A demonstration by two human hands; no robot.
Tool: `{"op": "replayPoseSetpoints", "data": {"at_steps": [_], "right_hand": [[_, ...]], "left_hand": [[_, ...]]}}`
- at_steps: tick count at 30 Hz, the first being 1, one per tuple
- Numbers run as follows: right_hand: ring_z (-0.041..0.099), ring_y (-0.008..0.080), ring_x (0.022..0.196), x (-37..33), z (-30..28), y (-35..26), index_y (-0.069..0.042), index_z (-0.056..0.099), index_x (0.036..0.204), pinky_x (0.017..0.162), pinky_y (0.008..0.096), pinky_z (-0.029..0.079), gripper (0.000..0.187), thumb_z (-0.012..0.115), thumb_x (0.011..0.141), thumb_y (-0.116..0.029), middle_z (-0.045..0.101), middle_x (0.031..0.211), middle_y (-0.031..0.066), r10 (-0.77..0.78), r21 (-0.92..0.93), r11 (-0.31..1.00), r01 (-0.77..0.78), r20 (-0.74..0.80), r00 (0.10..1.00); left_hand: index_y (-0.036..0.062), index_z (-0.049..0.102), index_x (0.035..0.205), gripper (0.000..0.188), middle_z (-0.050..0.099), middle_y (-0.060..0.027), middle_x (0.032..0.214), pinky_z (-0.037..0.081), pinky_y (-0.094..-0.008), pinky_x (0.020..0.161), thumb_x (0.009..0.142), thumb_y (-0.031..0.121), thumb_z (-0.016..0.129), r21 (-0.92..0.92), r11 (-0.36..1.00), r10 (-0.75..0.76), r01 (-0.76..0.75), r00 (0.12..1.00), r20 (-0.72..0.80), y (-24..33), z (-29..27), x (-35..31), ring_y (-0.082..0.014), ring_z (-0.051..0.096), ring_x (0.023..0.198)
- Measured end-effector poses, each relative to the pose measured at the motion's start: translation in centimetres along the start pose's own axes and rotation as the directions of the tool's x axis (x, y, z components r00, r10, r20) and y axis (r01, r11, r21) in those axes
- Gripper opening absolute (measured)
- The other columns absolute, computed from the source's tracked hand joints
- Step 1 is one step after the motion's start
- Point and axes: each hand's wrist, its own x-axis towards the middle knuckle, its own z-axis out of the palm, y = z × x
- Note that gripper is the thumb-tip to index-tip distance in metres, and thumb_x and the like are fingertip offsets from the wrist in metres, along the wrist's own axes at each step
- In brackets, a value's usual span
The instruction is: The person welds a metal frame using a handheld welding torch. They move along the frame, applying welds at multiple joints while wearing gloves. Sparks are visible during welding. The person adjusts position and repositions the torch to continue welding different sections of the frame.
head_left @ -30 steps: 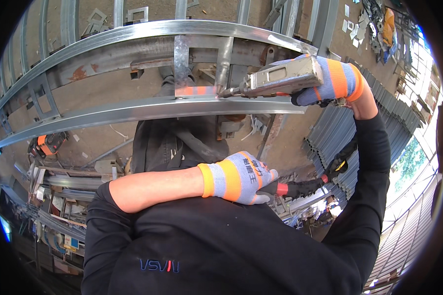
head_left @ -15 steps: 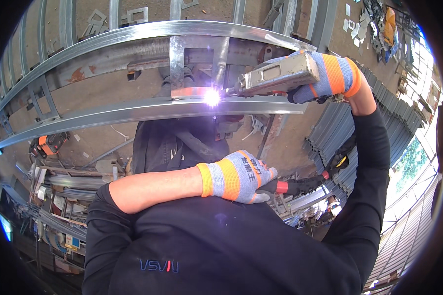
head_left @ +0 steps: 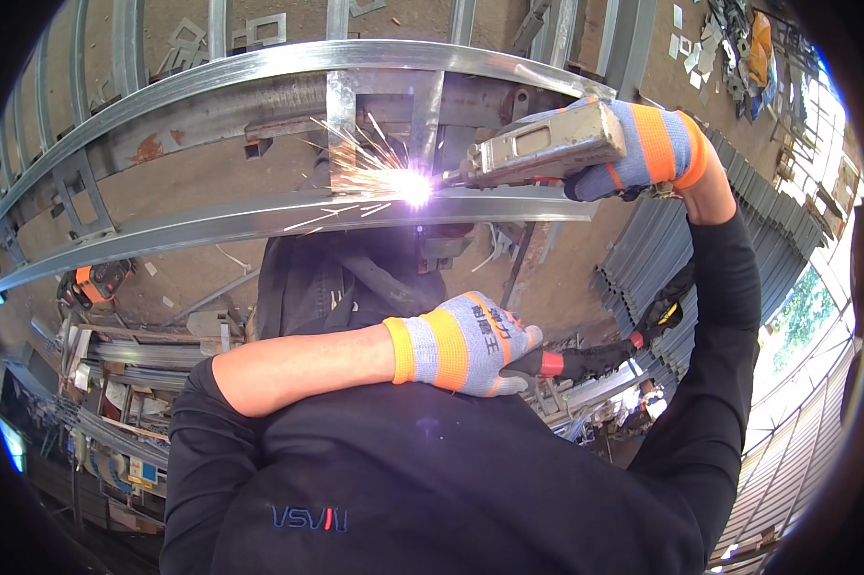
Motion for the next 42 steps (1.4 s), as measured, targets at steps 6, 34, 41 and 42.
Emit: {"op": "replayPoseSetpoints", "data": {"at_steps": [6,34,41,42], "right_hand": [[0.068,0.0097,0.088,-1.0,-0.1,-1.1,-0.003,0.068,0.134,0.077,0.0277,0.058,0.058,0.085,0.079,-0.008,0.078,0.110,0.0061,0.090,0.033,0.996,-0.089,-0.024,0.996],[0.068,0.0154,0.097,-5.0,-6.9,-12.3,0.001,0.062,0.139,0.090,0.0299,0.053,0.066,0.081,0.076,-0.002,0.075,0.116,0.0114,-0.392,-0.029,0.914,0.405,-0.319,0.863],[0.070,0.0167,0.099,-0.1,-10.1,-25.4,0.001,0.060,0.142,0.090,0.0304,0.056,0.067,0.081,0.079,0.000,0.075,0.119,0.0135,-0.486,-0.134,0.874,0.468,-0.297,0.822],[0.070,0.0165,0.098,0.8,-10.9,-27.7,0.001,0.061,0.141,0.090,0.0301,0.056,0.064,0.081,0.080,0.000,0.076,0.117,0.0131,-0.484,-0.127,0.875,0.467,-0.266,0.834]], "left_hand": [[0.0027,0.056,0.113,0.055,0.069,-0.0154,0.084,0.054,-0.0475,0.073,0.095,0.054,0.065,0.004,1.000,-0.002,0.002,1.000,0.004,0.0,0.2,0.2,-0.0379,0.070,0.084],[0.0027,0.066,0.119,0.059,0.072,-0.0190,0.097,0.052,-0.0476,0.084,0.092,0.055,0.066,-0.007,0.963,-0.268,0.268,0.963,-0.028,5.8,-6.7,-7.2,-0.0395,0.068,0.098],[0.0057,0.066,0.122,0.058,0.071,-0.0182,0.099,0.053,-0.0469,0.085,0.091,0.055,0.068,0.008,0.966,-0.255,0.260,0.954,-0.156,3.5,-8.2,-13.4,-0.0379,0.068,0.100],[0.0061,0.066,0.121,0.057,0.071,-0.0187,0.100,0.053,-0.0471,0.085,0.090,0.053,0.069,-0.030,0.969,-0.245,0.244,0.954,-0.171,3.3,-8.1,-13.7,-0.0380,0.068,0.101]]}}
